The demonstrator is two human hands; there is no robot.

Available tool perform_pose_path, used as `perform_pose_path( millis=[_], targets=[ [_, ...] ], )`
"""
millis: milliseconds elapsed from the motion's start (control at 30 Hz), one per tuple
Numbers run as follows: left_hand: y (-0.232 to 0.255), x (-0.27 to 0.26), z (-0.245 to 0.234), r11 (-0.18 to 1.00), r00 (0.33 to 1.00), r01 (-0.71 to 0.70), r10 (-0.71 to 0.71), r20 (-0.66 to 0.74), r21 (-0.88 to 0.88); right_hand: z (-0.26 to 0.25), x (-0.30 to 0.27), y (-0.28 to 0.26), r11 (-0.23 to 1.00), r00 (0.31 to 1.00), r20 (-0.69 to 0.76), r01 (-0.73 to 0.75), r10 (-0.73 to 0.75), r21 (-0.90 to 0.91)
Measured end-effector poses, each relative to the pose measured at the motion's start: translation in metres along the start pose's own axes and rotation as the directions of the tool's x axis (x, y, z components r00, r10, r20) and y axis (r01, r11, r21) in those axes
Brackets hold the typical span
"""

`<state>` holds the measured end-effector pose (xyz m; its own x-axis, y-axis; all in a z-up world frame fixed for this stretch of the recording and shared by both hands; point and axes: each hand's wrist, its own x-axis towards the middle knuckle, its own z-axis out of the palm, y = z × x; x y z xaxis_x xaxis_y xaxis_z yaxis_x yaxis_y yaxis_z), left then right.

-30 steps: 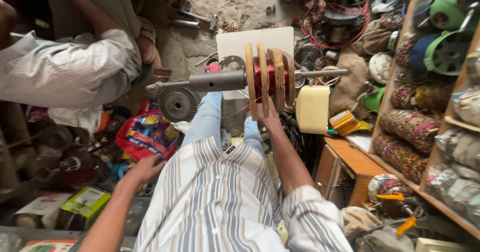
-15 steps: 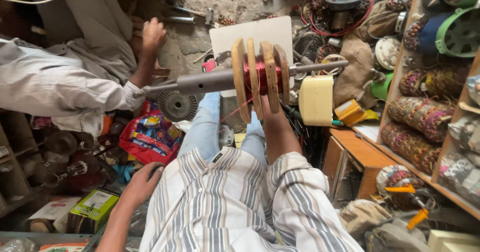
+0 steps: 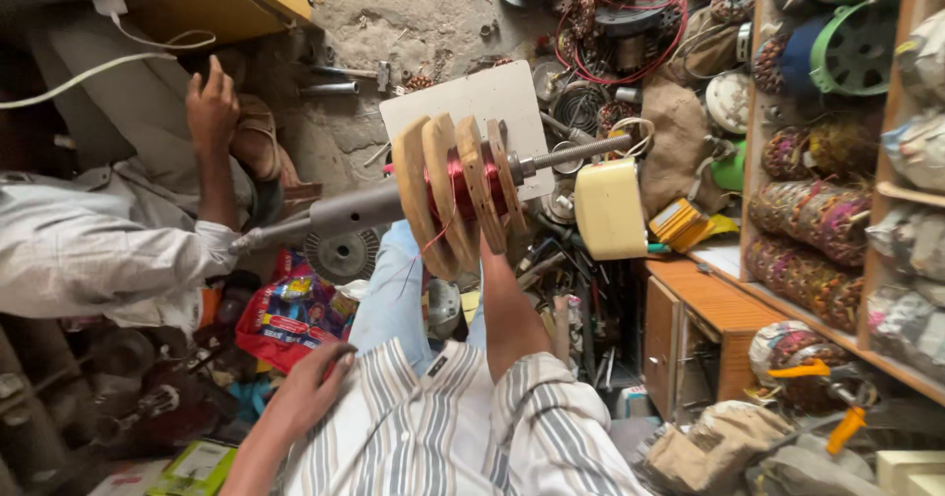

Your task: The person winds red wire onto a wooden bobbin using a manual winding jig. They cut the wire with pliers, remove the bobbin from the jig, and then hand-wind additional wire onto the bobbin on a workbench.

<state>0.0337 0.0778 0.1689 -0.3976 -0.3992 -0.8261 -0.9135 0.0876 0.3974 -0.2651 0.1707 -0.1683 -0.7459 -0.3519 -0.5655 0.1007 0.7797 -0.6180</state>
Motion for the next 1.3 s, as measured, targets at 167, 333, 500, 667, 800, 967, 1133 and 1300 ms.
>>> perform_pose_path(
  millis=[167, 333, 500, 667, 800, 967, 1133, 1300],
  targets=[
    [-0.045, -0.015, 0.002, 0.993, 0.994, 0.102, -0.104, 0.028, 0.056, 0.017, -0.001, -0.008, 0.999, 1.0, 0.02, 0.008, -0.009, 0.045],
    [-0.083, -0.017, -0.001, 0.989, 0.997, 0.075, -0.076, 0.003, 0.131, 0.016, -0.024, -0.001, 0.997, 0.999, 0.013, -0.032, 0.031, 0.063],
    [-0.067, 0.002, -0.011, 0.982, 0.985, 0.173, -0.17, -0.044, 0.075, 0.026, -0.01, -0.018, 0.995, 0.997, 0.062, -0.041, 0.036, 0.086],
    [-0.012, -0.003, -0.016, 0.994, 0.998, 0.068, -0.069, 0.003, 0.085, 0.021, -0.02, -0.015, 0.994, 0.988, 0.134, -0.084, 0.074, 0.068],
    [0.067, -0.005, -0.021, 0.973, 0.983, -0.18, 0.181, 0.006, 0.145, 0.011, -0.027, -0.01, 0.994, 0.981, 0.174, -0.097, 0.086, 0.059],
    [0.187, -0.021, -0.029, 0.765, 0.775, -0.631, 0.626, 0.083, 0.131, -0.039, -0.035, 0.009, 0.991, 0.984, 0.128, -0.127, 0.121, 0.042],
    [0.3, -0.038, -0.024, 0.39, 0.39, -0.921, 0.915, 0.106, 0.024, -0.167, -0.035, -0.005, 0.975, 0.969, -0.193, 0.181, -0.155, 0.126],
    [0.394, 0.047, -0.03, 0.318, 0.419, -0.536, 0.904, -0.081, 0.782, -0.295, -0.07, -0.123, 0.86, 0.778, -0.402, 0.507, -0.483, -0.051]
  ],
)
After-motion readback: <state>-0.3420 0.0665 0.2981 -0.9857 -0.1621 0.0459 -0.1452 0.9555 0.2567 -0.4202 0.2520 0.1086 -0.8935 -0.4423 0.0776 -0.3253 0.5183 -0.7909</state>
